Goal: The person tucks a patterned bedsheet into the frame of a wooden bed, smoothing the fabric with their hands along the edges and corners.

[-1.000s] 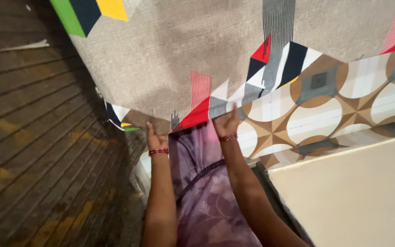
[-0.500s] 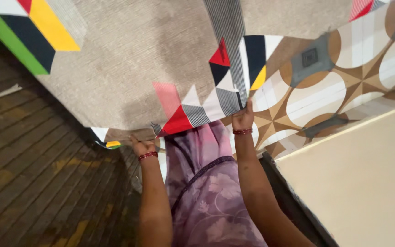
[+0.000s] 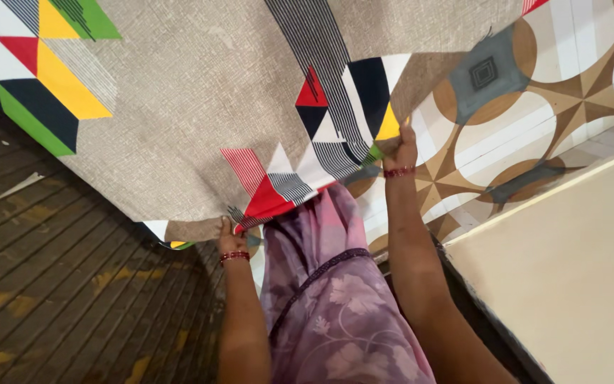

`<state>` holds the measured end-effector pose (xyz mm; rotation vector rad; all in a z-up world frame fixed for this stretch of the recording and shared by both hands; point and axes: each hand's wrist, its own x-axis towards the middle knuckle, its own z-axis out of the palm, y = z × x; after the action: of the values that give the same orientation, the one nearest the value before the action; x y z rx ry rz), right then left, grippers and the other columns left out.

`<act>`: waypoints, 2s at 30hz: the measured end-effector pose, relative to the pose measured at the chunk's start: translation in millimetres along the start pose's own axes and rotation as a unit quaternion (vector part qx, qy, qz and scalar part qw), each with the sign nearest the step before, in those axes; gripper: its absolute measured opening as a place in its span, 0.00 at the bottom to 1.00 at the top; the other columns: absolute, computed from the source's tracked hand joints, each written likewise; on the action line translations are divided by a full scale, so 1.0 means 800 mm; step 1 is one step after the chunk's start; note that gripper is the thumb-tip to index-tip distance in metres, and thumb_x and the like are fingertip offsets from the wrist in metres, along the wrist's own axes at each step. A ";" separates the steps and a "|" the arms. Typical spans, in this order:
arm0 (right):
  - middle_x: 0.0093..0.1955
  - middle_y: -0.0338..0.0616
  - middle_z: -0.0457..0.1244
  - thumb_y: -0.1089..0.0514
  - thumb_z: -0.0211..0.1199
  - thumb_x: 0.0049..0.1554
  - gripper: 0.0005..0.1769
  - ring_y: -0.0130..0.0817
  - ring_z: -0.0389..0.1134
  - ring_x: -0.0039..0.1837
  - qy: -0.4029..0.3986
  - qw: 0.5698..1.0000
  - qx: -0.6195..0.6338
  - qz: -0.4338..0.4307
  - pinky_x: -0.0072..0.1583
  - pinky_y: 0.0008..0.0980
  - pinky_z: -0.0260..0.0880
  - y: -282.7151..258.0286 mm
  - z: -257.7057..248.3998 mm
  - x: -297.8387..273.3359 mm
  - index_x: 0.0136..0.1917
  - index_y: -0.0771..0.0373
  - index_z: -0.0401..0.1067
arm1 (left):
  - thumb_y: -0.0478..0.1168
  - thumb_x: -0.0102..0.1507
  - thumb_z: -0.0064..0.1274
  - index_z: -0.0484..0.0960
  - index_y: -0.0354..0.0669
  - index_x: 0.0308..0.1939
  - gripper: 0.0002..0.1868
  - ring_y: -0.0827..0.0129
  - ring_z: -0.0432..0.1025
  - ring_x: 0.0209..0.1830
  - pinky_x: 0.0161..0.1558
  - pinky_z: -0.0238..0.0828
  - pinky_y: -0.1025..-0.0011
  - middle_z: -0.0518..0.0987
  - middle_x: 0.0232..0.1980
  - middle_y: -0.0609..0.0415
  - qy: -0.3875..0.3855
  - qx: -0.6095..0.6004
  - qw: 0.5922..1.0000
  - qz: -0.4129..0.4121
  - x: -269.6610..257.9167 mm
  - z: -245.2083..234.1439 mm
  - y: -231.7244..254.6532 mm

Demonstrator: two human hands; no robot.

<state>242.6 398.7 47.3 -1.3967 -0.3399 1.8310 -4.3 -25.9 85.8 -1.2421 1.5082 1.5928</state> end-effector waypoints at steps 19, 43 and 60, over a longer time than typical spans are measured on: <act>0.72 0.45 0.62 0.37 0.49 0.66 0.34 0.43 0.63 0.73 -0.111 0.992 0.048 0.038 0.72 0.43 0.63 -0.046 0.057 -0.149 0.76 0.61 0.59 | 0.47 0.63 0.58 0.75 0.51 0.58 0.20 0.65 0.73 0.58 0.53 0.74 0.56 0.80 0.58 0.59 -0.257 -0.027 0.958 -0.126 -0.056 0.081 -0.067; 0.70 0.50 0.62 0.48 0.61 0.66 0.28 0.44 0.64 0.70 -0.057 0.996 0.041 -0.062 0.72 0.45 0.65 -0.126 -0.017 0.038 0.71 0.67 0.62 | 0.56 0.66 0.48 0.76 0.46 0.61 0.25 0.63 0.76 0.55 0.53 0.73 0.61 0.80 0.60 0.55 -0.116 -0.075 0.987 -0.078 -0.138 0.212 -0.129; 0.75 0.44 0.61 0.48 0.58 0.64 0.30 0.41 0.58 0.77 -0.113 0.979 0.162 0.050 0.78 0.44 0.56 -0.135 0.007 0.043 0.75 0.63 0.61 | 0.57 0.65 0.50 0.68 0.43 0.72 0.36 0.59 0.66 0.70 0.67 0.61 0.54 0.73 0.72 0.51 -0.282 0.215 0.922 -0.153 -0.124 0.368 -0.239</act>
<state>280.8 495.0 93.2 -1.0023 -0.0792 2.0271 141.3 308.4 73.4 -0.6512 1.1349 1.1836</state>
